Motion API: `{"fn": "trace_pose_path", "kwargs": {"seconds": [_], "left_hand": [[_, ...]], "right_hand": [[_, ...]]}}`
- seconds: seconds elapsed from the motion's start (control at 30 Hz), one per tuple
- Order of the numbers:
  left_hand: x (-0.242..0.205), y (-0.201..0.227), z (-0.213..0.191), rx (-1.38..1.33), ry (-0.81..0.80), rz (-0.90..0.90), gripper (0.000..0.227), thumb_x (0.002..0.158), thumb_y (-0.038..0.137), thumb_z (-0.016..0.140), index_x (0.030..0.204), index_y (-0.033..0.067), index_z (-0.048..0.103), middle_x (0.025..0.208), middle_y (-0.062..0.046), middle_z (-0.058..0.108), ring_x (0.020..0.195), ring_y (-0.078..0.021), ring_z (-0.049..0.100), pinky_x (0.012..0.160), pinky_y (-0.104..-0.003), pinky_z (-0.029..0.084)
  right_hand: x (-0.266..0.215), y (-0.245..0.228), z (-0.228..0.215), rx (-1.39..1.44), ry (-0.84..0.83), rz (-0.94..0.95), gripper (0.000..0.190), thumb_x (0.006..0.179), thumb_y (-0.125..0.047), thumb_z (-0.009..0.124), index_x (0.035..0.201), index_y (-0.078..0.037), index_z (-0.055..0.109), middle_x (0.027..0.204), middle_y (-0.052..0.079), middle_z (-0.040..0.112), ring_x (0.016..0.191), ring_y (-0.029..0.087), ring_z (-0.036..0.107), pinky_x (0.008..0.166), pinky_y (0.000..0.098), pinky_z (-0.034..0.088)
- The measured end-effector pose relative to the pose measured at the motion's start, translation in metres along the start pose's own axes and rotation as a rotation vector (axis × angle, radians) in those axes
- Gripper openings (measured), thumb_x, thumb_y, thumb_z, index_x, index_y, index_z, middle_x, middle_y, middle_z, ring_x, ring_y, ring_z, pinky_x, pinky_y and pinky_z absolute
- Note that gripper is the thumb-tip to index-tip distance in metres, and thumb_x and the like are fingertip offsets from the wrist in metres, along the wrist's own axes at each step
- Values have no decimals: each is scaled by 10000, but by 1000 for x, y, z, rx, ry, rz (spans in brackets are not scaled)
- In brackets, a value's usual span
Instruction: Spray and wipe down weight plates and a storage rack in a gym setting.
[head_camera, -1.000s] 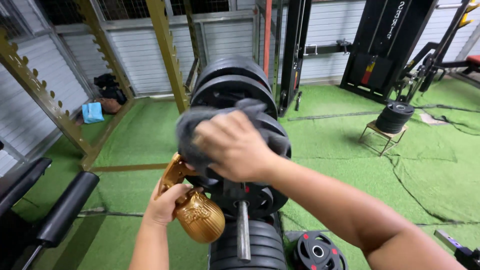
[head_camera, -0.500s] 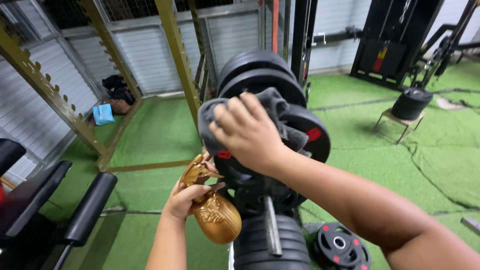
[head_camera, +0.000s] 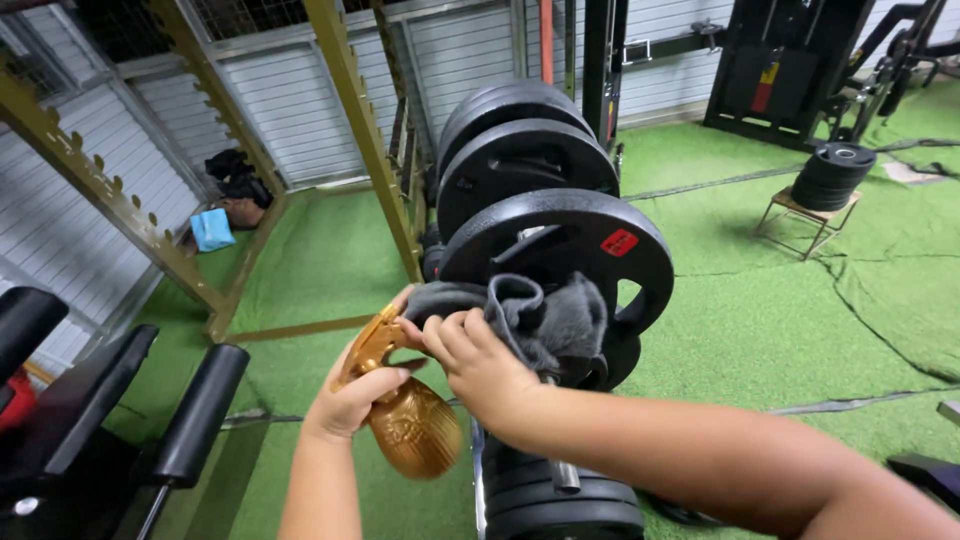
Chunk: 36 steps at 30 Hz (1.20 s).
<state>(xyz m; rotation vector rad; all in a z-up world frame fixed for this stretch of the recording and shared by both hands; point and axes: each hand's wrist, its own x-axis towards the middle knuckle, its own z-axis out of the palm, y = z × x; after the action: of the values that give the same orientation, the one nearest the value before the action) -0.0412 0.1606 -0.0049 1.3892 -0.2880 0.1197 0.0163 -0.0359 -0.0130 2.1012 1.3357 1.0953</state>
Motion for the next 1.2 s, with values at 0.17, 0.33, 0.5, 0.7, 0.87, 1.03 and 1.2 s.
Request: {"fn": "trace_pose_path", "kwargs": {"seconds": [0.17,0.33,0.5,0.7,0.87,1.03,1.2], "left_hand": [[4,21,7,265,16,-27,978,703,-9,585,1643,55,320,1128,-41,622,1036,-153,577,926,-292,438],[22,38,27,309,36,-30,953,708,1,583,1625,46,330,1115,-30,639,1051,-127,577,946,-276,427],[45,9,61,273,38,86,961,744,10,592,1630,28,220,1184,-49,643,1144,-145,606,1035,-286,448],[48,-3,90,243,187,50,1029,724,19,582,1665,73,168,1155,-62,603,1126,-165,563,965,-294,470],[49,-1,102,246,244,31,1066,708,27,585,1656,73,100,1155,-60,620,1142,-167,573,1012,-291,443],[50,-5,101,265,259,68,1060,736,20,597,1672,31,98,1180,-65,628,1194,-172,568,1096,-290,401],[54,-5,102,262,238,65,1107,716,-6,580,1658,37,1,1184,-74,627,1176,-179,567,1051,-318,438]], "right_hand": [[-9,-47,28,-141,-217,-56,515,831,-274,593,1254,4,690,1348,181,488,1158,387,455,980,534,360],[-54,-78,97,-100,-427,-263,653,638,-189,721,1272,-53,638,1496,178,368,1238,402,405,950,522,382],[-124,-80,169,220,-83,1,478,900,-306,550,1251,-8,676,1427,151,503,1160,352,487,889,462,426],[-205,-24,229,706,-99,474,308,830,-198,622,1129,-180,696,1122,110,627,1049,323,567,859,484,452],[-233,103,249,833,-194,962,227,850,-192,587,1025,-80,678,1037,170,677,1018,352,620,871,456,483],[-184,150,163,2462,643,1256,353,937,-176,543,1271,-108,636,1181,76,704,1084,256,668,977,425,533],[-191,131,218,2513,228,1367,371,1047,-350,512,1243,-73,663,1041,83,730,916,238,658,826,412,532]]}}
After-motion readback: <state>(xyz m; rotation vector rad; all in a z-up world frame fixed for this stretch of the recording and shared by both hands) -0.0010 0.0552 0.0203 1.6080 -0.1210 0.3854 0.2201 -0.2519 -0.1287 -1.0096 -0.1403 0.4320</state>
